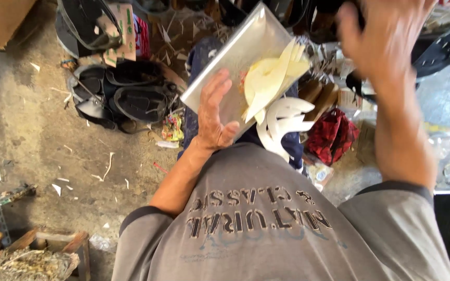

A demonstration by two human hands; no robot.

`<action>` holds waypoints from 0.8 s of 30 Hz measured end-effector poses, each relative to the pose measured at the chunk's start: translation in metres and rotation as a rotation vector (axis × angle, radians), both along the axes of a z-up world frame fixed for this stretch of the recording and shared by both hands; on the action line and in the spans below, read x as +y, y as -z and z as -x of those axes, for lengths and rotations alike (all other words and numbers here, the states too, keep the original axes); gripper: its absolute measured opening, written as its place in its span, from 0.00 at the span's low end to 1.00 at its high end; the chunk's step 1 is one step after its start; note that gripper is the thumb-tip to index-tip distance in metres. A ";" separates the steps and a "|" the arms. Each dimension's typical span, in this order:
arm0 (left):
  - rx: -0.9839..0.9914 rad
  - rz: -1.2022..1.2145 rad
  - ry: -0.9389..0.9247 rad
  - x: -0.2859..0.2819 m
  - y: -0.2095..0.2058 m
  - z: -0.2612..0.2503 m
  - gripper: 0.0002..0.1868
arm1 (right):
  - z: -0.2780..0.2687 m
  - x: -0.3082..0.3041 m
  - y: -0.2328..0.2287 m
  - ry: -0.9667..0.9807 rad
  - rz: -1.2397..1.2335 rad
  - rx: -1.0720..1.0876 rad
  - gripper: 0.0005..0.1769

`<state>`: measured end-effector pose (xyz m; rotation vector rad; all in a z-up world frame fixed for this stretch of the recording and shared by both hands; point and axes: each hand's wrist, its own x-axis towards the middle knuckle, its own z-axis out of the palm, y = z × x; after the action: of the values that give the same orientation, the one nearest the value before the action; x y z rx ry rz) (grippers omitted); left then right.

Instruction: Applying glue to small leather components by pressing them onto a glue-covered metal tray

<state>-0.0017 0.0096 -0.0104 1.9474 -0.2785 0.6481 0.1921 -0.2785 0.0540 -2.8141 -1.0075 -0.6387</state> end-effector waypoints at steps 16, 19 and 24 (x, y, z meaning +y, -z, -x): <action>0.016 -0.005 0.010 0.003 -0.003 0.008 0.35 | 0.150 0.051 0.055 -0.286 -0.391 -0.068 0.29; 0.000 -0.006 0.017 0.004 -0.006 0.006 0.35 | 0.140 0.054 0.069 0.053 -0.064 0.107 0.40; 0.012 0.008 0.005 0.006 -0.007 0.006 0.34 | 0.161 0.067 0.073 -0.189 -0.034 0.007 0.39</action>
<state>-0.0079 0.0159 -0.0035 1.9418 -0.2729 0.6332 0.0306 -0.2115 -0.0192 -2.6479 -1.2299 -0.6171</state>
